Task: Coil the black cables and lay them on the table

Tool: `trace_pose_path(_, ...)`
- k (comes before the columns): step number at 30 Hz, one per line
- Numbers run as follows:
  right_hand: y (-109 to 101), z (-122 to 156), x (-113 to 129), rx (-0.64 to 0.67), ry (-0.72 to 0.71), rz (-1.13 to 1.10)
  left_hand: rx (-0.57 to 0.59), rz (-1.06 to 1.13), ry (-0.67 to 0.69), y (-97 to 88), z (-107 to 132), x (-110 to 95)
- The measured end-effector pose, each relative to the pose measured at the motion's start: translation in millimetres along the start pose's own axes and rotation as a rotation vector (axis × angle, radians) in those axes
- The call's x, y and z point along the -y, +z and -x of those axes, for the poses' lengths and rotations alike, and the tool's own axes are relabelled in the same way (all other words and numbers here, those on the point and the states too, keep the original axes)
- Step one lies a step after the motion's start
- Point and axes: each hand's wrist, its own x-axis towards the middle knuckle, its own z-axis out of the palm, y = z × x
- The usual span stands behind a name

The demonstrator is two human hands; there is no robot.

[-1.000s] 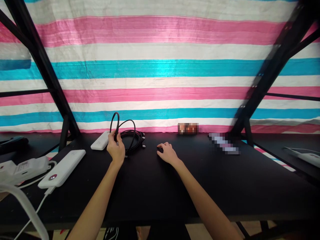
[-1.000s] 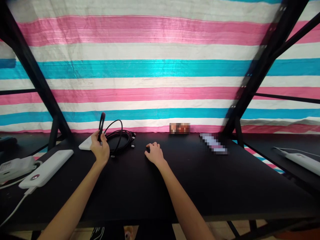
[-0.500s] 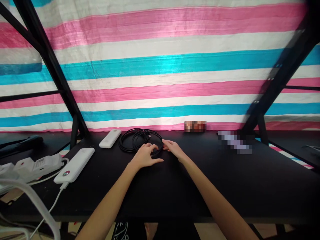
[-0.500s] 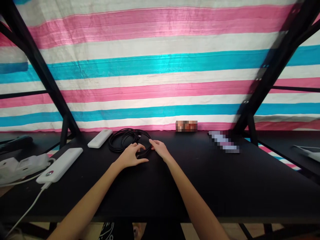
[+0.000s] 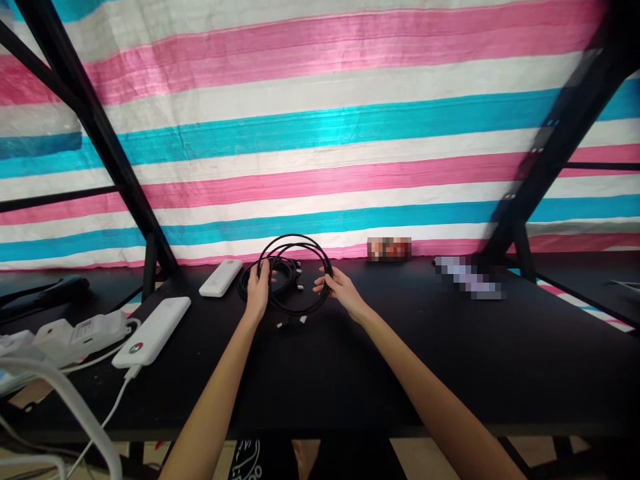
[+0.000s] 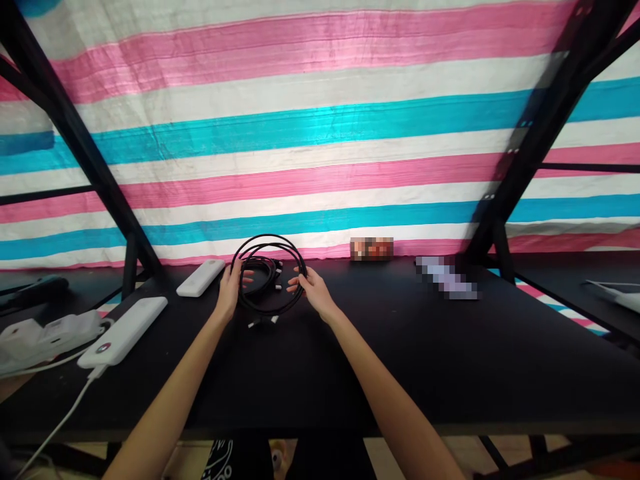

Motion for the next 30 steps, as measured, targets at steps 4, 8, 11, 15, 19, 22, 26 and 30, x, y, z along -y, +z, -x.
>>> trace_pose_path(4,-5.0,-1.3,3.0,-0.08,-0.083,-0.08,0.438,0.406,-0.199,1.7,3.7,-9.3)
trace_pose_path(8,-9.3,-3.4,2.1,-0.154,-0.114,-0.089,0.464,0.635,-0.303,1.5,8.0,-16.8)
trace_pose_path(11,-8.5,-2.1,5.7,-0.162,-0.12,-0.088,0.371,0.644,-0.296,0.4,8.2,-19.0)
trace_pose_path(15,-6.3,1.4,14.0,-0.159,-0.118,-0.102,0.269,0.701,-0.255,0.2,5.2,-17.7)
trace_pose_path(19,-7.8,1.7,18.0,-0.183,-0.097,-0.147,0.206,0.772,-0.252,-2.5,1.0,-17.4)
trace_pose_path(22,-10.4,0.5,19.5,-0.223,-0.103,-0.187,0.203,0.805,-0.249,-8.2,0.6,-20.7)
trace_pose_path(26,-12.5,1.9,25.7,-0.234,-0.127,-0.241,0.338,0.884,-0.267,-19.7,5.9,-27.1)
trace_pose_path(30,-13.7,5.3,34.3,-0.199,-0.143,-0.294,0.534,0.855,-0.319,-28.9,14.2,-34.6)
